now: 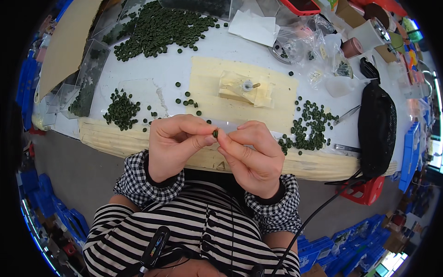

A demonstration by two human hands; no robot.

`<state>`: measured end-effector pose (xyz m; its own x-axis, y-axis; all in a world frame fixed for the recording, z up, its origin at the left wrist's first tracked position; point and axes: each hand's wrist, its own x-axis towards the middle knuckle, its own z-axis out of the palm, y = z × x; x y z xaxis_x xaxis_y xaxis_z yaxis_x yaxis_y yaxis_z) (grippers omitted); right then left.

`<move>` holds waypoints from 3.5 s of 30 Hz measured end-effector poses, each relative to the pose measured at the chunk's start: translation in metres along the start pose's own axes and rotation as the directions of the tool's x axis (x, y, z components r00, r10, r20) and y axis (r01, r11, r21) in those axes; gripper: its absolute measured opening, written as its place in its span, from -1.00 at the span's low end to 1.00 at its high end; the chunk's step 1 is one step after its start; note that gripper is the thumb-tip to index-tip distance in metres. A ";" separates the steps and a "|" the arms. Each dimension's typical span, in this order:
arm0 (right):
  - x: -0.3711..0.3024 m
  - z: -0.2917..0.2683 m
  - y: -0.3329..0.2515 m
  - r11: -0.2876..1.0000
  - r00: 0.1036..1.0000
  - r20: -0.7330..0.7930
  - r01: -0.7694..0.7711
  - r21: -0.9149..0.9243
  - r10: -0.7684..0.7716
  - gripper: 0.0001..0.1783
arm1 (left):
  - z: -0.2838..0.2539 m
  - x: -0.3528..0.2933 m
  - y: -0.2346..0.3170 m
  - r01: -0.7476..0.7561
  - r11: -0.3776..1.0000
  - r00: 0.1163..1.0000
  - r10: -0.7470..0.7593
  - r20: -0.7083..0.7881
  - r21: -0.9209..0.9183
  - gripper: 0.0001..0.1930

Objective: Assembling small plastic toy components by hand at a factory workbench.

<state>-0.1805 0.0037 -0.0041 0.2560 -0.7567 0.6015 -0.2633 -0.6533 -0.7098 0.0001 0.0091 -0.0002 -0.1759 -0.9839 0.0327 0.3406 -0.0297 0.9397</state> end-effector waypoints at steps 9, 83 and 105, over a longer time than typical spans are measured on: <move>0.000 0.001 0.001 1.000 1.000 -0.002 0.006 -0.009 -0.006 -0.64 | -0.001 0.000 -0.001 -0.023 1.000 1.000 0.023 0.008 -0.014 -0.84; 0.018 -0.013 -0.005 0.946 0.935 -0.329 -0.216 -0.241 0.130 -0.82 | -0.013 0.006 0.010 -0.495 0.290 0.867 0.223 0.445 0.819 -0.82; 0.040 -0.013 -0.032 0.990 0.943 -0.306 -0.143 -0.017 0.131 -0.90 | -0.008 0.011 0.013 0.422 0.733 0.906 -0.346 0.242 -0.533 -0.68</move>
<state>-0.1739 -0.0058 0.0476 -0.0775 -0.8065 0.5861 -0.3133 -0.5383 -0.7823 0.0097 -0.0036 0.0097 -0.5009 -0.8389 -0.2130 0.6679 -0.5312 0.5213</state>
